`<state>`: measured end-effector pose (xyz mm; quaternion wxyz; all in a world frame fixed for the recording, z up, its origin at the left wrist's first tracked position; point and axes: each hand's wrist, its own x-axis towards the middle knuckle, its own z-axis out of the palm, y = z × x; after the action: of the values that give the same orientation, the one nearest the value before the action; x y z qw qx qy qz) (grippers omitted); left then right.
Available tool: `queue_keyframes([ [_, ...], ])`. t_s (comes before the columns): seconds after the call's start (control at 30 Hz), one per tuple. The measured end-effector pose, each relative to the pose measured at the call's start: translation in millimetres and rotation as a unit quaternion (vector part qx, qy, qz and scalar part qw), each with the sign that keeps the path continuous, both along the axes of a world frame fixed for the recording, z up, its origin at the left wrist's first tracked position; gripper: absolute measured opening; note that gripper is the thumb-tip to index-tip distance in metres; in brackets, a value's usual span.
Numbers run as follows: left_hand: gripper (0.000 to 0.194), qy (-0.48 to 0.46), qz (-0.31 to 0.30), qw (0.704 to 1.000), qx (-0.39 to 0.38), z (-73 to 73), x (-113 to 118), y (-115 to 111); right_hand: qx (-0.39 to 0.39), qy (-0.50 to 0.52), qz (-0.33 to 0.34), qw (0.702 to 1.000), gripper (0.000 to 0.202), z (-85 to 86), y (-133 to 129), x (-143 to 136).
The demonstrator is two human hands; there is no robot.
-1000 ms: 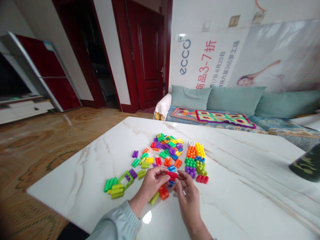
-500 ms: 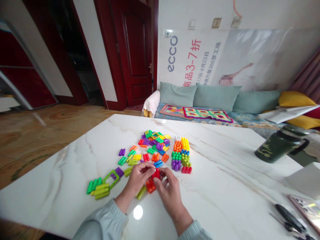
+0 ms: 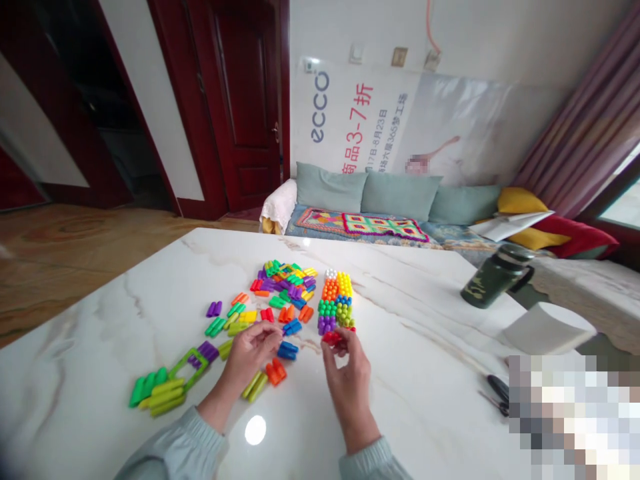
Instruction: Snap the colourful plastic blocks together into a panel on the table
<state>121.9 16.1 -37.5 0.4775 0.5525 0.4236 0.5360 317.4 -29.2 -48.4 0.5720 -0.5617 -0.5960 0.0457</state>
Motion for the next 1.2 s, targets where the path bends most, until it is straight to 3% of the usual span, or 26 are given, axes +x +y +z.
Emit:
queue_keyframes([
  [0.13,0.030,-0.035,0.050,0.998,-0.015,-1.9,-6.6,7.0,-0.041,0.014,-0.104,0.994,0.026,-7.5,-6.9,46.5],
  [0.27,0.033,-0.054,0.052,0.997,-0.026,-0.7,-8.6,8.2,-0.109,0.001,-0.077,0.991,0.027,-18.4,-7.1,67.9],
  [0.43,0.033,-0.039,0.048,0.998,-0.022,-2.4,-7.7,7.3,-0.120,-0.007,-0.044,0.992,0.028,-14.9,1.5,58.4],
  [0.7,0.033,-0.019,0.038,0.999,-0.014,-9.3,-6.4,10.7,-0.160,0.048,-0.073,0.983,0.030,-19.5,11.0,55.5],
  [0.9,0.032,0.001,0.025,1.000,0.004,-8.3,-5.8,10.1,-0.157,0.085,-0.076,0.981,0.050,-26.8,15.4,53.0],
  [1.2,0.033,0.017,0.020,1.000,0.011,-9.1,-4.9,10.8,-0.166,0.054,-0.092,0.980,0.043,-22.5,25.2,41.2],
])
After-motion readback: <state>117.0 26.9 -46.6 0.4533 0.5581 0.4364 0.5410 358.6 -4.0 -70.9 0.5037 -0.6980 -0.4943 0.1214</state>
